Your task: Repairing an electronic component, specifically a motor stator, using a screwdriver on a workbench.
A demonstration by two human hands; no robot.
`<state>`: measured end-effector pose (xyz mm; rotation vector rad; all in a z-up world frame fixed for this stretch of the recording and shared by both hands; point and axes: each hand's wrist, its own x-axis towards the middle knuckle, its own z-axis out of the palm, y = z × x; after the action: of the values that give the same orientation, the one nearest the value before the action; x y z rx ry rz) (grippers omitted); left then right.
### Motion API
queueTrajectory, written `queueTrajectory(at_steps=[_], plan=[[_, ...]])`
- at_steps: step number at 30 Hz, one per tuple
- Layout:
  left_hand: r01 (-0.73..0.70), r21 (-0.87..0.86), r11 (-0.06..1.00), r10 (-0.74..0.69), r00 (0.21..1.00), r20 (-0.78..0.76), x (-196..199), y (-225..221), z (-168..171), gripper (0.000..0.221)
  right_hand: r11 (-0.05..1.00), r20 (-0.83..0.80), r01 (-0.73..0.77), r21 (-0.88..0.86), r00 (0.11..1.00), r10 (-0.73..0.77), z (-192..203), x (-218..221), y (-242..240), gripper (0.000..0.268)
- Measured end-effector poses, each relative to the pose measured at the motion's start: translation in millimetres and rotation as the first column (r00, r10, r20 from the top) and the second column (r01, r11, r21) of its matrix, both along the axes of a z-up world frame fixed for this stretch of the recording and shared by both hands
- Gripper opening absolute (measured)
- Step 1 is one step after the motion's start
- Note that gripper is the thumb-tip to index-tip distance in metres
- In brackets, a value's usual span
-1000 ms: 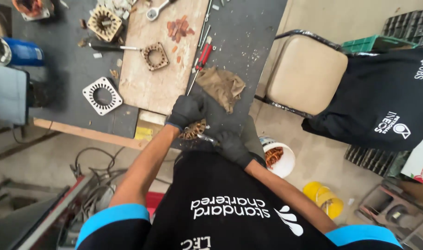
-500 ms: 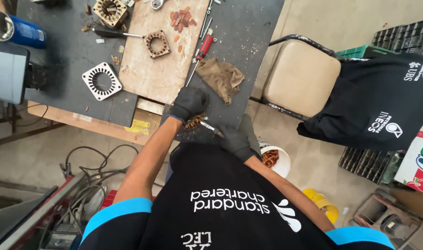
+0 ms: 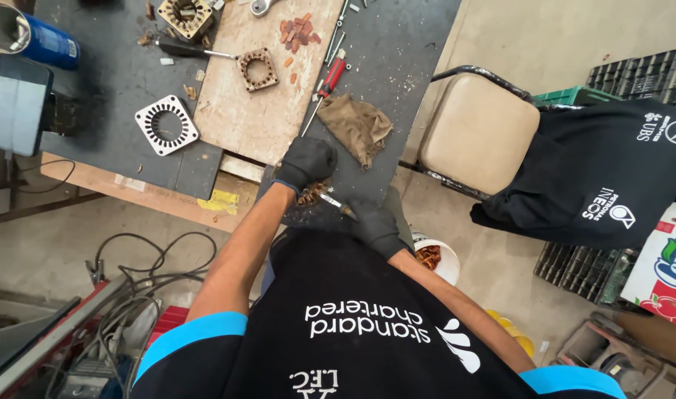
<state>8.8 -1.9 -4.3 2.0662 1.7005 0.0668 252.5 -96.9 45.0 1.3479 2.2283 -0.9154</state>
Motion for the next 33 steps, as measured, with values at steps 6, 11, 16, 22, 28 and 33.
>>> queueTrajectory(at_steps=[6,11,16,22,28,33], plan=[[-0.003,0.056,0.998,0.001,0.999,0.033,-0.3,-1.3,-14.6,0.030,1.000,0.023,-0.011,0.029,1.000,0.010,-0.6,-9.9,-1.8,0.069],[-0.015,0.105,0.994,0.013,1.000,0.020,-1.6,-2.3,-7.1,0.028,0.996,0.052,-0.027,0.082,0.998,0.022,-31.3,-5.7,-10.1,0.068],[-0.033,0.029,0.999,0.032,0.998,0.047,-1.3,0.4,3.1,0.033,0.998,-0.027,0.011,0.069,1.000,-0.009,-16.6,-11.0,-7.6,0.055],[-0.031,0.000,1.000,0.031,0.997,0.071,-3.8,2.0,4.7,0.031,0.964,0.095,-0.131,0.233,0.989,0.111,-25.7,-18.9,-1.2,0.053],[-0.002,-0.014,1.000,0.003,0.997,0.076,-5.4,6.2,9.7,0.033,0.930,0.040,-0.156,0.332,0.988,0.152,-39.8,-13.9,-6.0,0.052],[0.003,0.045,0.999,-0.008,0.994,0.111,-14.1,17.8,-10.0,0.031,0.959,0.007,-0.106,0.261,0.994,0.108,-79.5,0.6,-12.7,0.053]])
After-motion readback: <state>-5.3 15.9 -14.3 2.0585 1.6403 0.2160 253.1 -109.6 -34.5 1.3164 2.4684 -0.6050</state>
